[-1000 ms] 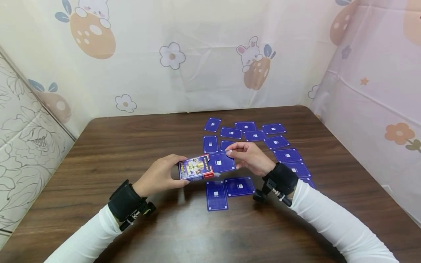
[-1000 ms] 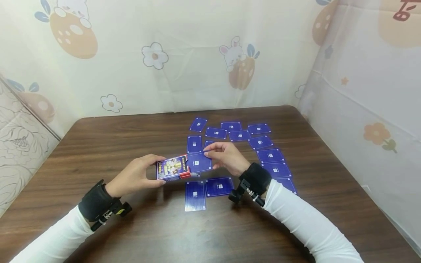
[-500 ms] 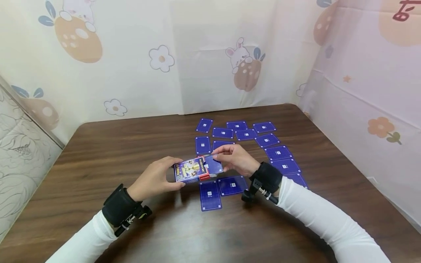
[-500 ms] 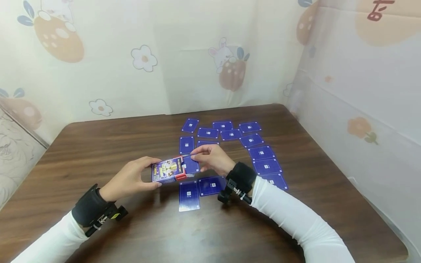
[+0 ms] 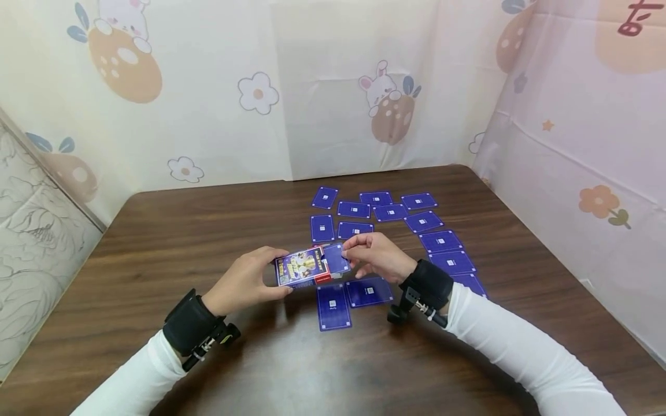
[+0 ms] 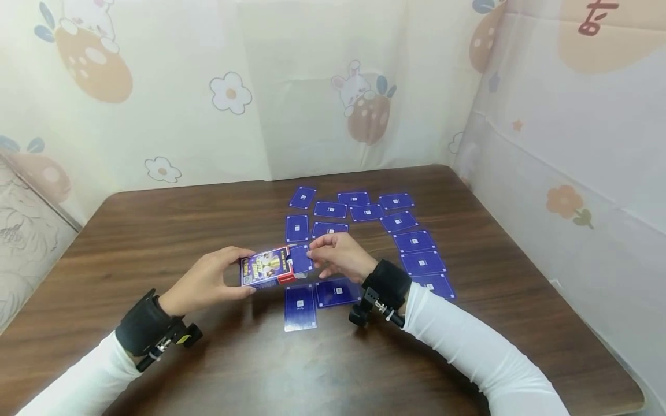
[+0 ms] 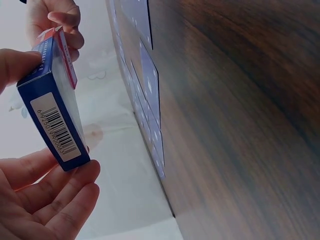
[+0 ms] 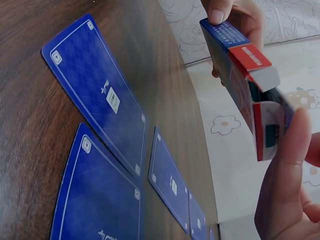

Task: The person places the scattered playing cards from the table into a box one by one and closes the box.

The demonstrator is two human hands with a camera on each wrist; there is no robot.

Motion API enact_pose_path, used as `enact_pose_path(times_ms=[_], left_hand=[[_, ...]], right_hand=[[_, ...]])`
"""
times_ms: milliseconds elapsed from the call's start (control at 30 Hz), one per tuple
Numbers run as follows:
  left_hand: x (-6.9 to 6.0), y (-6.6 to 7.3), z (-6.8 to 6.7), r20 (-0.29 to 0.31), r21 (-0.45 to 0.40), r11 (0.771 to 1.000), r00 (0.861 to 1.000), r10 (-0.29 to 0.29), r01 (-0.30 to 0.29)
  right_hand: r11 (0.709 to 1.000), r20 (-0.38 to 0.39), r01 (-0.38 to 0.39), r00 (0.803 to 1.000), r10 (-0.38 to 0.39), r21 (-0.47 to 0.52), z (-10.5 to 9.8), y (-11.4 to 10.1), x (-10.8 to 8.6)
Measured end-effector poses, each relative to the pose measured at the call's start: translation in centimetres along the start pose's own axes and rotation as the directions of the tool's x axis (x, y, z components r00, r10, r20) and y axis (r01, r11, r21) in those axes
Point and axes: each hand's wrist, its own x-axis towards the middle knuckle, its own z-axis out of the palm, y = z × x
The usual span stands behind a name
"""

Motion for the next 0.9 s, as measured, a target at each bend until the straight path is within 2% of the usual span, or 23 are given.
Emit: enact_pose_path(times_ms=[233, 500, 667, 900], left_hand=[[0.3, 0.1, 0.1, 0.006, 0.015, 1.0, 1.0, 0.008, -0.008], [0.3, 0.2, 0.0, 0.007, 0.008, 1.0, 1.0, -0.02, 0.02], [0.3, 0.4, 0.1, 0.005, 0.005, 0.999, 0.999, -0.033, 0.033], [0.5, 0.6, -0.1, -0.009, 0.006, 1.0, 1.0, -0.016, 0.016]], right_hand=[[1.0, -0.061, 0.005, 0.998, -0.006, -0.022, 0.3, -0.5, -0.1], [0.993, -0.114, 0.02, 0.993, -0.033, -0.115, 1.0, -1.2, 0.0], [0.98, -0.119, 0.034, 0.991, -0.059, -0.198, 1.3, -1.3, 0.2], [0.958, -0.111, 0.051, 0.99, -0.086, -0.284, 2.0, -1.6, 0.4]])
